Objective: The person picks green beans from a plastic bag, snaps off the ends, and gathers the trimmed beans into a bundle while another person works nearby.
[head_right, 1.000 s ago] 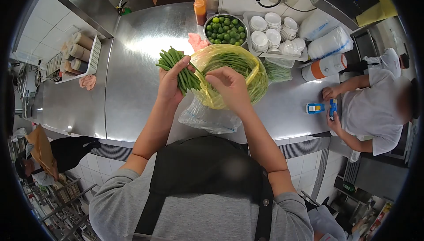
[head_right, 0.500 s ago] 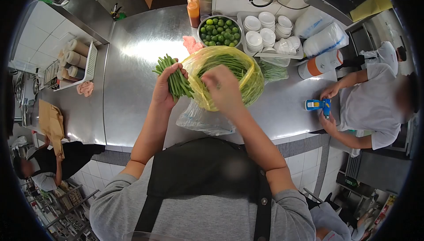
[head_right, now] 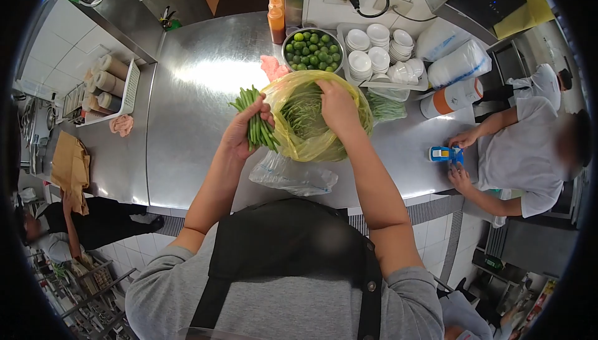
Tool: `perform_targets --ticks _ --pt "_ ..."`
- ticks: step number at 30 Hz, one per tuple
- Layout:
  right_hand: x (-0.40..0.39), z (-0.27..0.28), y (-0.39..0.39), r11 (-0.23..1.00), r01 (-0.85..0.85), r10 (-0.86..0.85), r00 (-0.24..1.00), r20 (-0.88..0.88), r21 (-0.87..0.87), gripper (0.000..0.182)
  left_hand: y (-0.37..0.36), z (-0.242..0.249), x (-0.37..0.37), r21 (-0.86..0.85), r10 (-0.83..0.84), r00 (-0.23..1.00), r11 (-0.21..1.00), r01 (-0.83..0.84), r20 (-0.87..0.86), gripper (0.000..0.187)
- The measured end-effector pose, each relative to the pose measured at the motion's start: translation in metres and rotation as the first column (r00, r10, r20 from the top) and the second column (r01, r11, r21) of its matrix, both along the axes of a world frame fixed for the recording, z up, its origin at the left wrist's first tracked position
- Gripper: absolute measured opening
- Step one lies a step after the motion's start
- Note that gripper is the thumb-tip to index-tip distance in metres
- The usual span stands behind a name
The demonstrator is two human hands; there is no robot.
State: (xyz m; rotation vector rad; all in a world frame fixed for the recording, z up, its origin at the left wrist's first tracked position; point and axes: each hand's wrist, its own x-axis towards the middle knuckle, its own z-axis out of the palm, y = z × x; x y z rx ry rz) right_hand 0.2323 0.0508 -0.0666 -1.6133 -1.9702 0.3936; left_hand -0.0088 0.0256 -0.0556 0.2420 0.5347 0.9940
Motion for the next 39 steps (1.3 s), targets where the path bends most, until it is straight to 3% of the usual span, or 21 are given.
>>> perform_targets --ticks 2,8,11,14,16,17,18,19,21,28,30,32,36,37,38,39 --pt "-0.009 0.006 0.009 0.999 0.032 -0.031 0.999 0.042 -0.021 0.026 -0.007 0.008 0.008 0.021 0.046 0.996 0.999 -0.045 -0.08 0.026" --pt "-0.012 -0.012 0.034 0.989 -0.108 0.094 0.986 0.139 0.098 0.02 -0.011 0.007 0.015 -0.006 -0.034 0.984 0.999 0.033 -0.173 0.032" --pt "-0.01 -0.01 0.035 0.99 -0.108 0.084 0.969 0.233 0.092 0.018 -0.01 0.005 0.018 -0.092 -0.003 0.996 0.996 -0.005 -0.09 0.03" --pt "-0.009 0.004 0.029 0.974 -0.134 0.11 0.985 0.136 0.183 0.017 -0.007 0.003 0.023 -0.114 0.014 0.995 0.993 -0.025 -0.095 0.03" --pt "-0.012 0.024 0.021 0.955 -0.135 0.17 0.979 -0.113 0.265 0.015 -0.005 0.006 0.027 -0.079 0.029 0.985 0.996 -0.043 -0.169 0.027" --pt "-0.015 0.031 0.017 0.945 -0.125 0.19 0.962 -0.196 0.304 0.014 -0.004 0.007 0.029 0.023 0.07 0.962 0.998 -0.066 -0.264 0.025" --pt "-0.018 0.038 0.012 0.946 -0.123 0.188 0.962 -0.197 0.301 0.014 -0.004 0.008 0.031 0.126 0.116 0.929 0.989 -0.076 -0.352 0.022" --pt "-0.021 0.046 0.008 0.947 -0.119 0.193 0.953 -0.234 0.298 0.014 -0.004 0.012 0.034 0.125 0.113 0.929 0.989 -0.073 -0.353 0.022" --pt "-0.027 0.06 -0.002 0.949 -0.11 0.193 0.943 -0.271 0.296 0.016 -0.004 0.022 0.038 0.26 0.258 0.899 0.95 -0.171 -0.355 0.025" --pt "-0.047 0.068 -0.02 0.951 -0.172 0.264 0.884 -0.385 0.256 0.012 -0.002 0.03 0.039 0.39 0.304 0.817 0.915 -0.107 -0.49 0.021" --pt "-0.049 0.071 -0.022 0.954 -0.168 0.255 0.891 -0.376 0.248 0.01 -0.003 0.031 0.036 0.484 0.369 0.733 0.873 -0.062 -0.571 0.027" --pt "-0.052 0.073 -0.025 0.973 -0.163 0.229 0.801 -0.553 0.166 0.007 -0.006 0.027 0.036 0.524 0.411 0.695 0.85 -0.057 -0.59 0.027" --pt "-0.038 0.059 -0.019 0.982 -0.187 0.154 0.771 -0.618 0.011 0.004 -0.01 0.026 0.038 0.666 0.549 0.59 0.746 -0.026 -0.592 0.021" --pt "-0.036 0.062 -0.02 0.948 -0.255 -0.013 0.563 -0.826 -0.189 0.003 -0.011 0.027 0.038 0.664 0.549 0.59 0.747 -0.028 -0.592 0.021" --pt "-0.034 0.065 -0.021 0.863 -0.37 -0.23 0.321 -0.919 -0.345 0.005 -0.012 0.029 0.037 0.681 0.567 0.54 0.732 0.016 -0.622 0.021" --pt "-0.034 0.072 -0.022 0.861 -0.372 -0.23 0.323 -0.918 -0.346 0.005 -0.012 0.03 0.037 0.693 0.584 0.488 0.719 0.06 -0.649 0.022"
